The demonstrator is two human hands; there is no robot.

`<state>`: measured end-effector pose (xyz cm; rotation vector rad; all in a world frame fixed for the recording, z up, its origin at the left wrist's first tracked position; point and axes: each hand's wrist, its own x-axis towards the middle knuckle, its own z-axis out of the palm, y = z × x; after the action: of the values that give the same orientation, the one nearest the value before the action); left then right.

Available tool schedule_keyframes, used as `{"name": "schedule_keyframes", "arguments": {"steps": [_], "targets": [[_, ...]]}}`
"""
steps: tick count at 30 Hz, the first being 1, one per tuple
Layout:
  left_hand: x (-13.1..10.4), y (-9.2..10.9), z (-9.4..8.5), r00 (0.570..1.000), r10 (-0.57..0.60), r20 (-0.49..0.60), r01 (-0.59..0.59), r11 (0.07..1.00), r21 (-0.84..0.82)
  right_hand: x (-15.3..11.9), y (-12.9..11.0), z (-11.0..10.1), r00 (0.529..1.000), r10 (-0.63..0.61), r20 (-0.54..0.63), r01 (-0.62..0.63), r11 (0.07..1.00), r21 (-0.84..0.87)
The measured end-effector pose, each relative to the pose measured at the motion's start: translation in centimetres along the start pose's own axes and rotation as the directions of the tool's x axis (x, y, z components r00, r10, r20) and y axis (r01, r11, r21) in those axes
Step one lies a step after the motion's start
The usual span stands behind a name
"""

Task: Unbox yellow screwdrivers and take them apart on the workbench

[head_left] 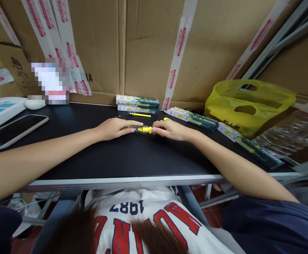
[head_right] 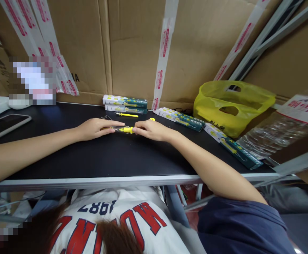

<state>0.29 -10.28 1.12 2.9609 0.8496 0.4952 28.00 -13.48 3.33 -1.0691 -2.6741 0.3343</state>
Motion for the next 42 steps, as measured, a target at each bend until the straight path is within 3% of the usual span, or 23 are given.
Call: {"name": "schedule_keyframes", "arguments": {"steps": [13,25,30,36,42], "targets": [[0.04,-0.1,0.07,1.0,-0.01,0.009,0.01,1.0,0.013,0.17,0.55,0.75,0.993,-0.042,-0.115,0.051,0.995,0.082],[0.04,0.0,0.09,1.0,0.001,0.006,-0.001,1.0,-0.003,0.01,-0.24,0.02,1.0,0.008,0.013,-0.008,0.999,0.052],[0.05,0.04,0.04,1.0,0.002,-0.001,-0.002,1.0,-0.01,0.01,-0.1,0.16,1.0,-0.009,-0.017,0.01,0.998,0.066],[0.04,0.12,-0.07,1.0,-0.014,0.002,0.014,1.0,0.016,0.08,0.42,0.63,0.99,-0.038,-0.139,0.051,0.995,0.088],[0.0,0.0,0.0,1.0,-0.006,0.004,0.006,1.0,0.006,0.09,0.39,0.66,0.993,-0.039,-0.11,0.052,0.992,0.115]]}}
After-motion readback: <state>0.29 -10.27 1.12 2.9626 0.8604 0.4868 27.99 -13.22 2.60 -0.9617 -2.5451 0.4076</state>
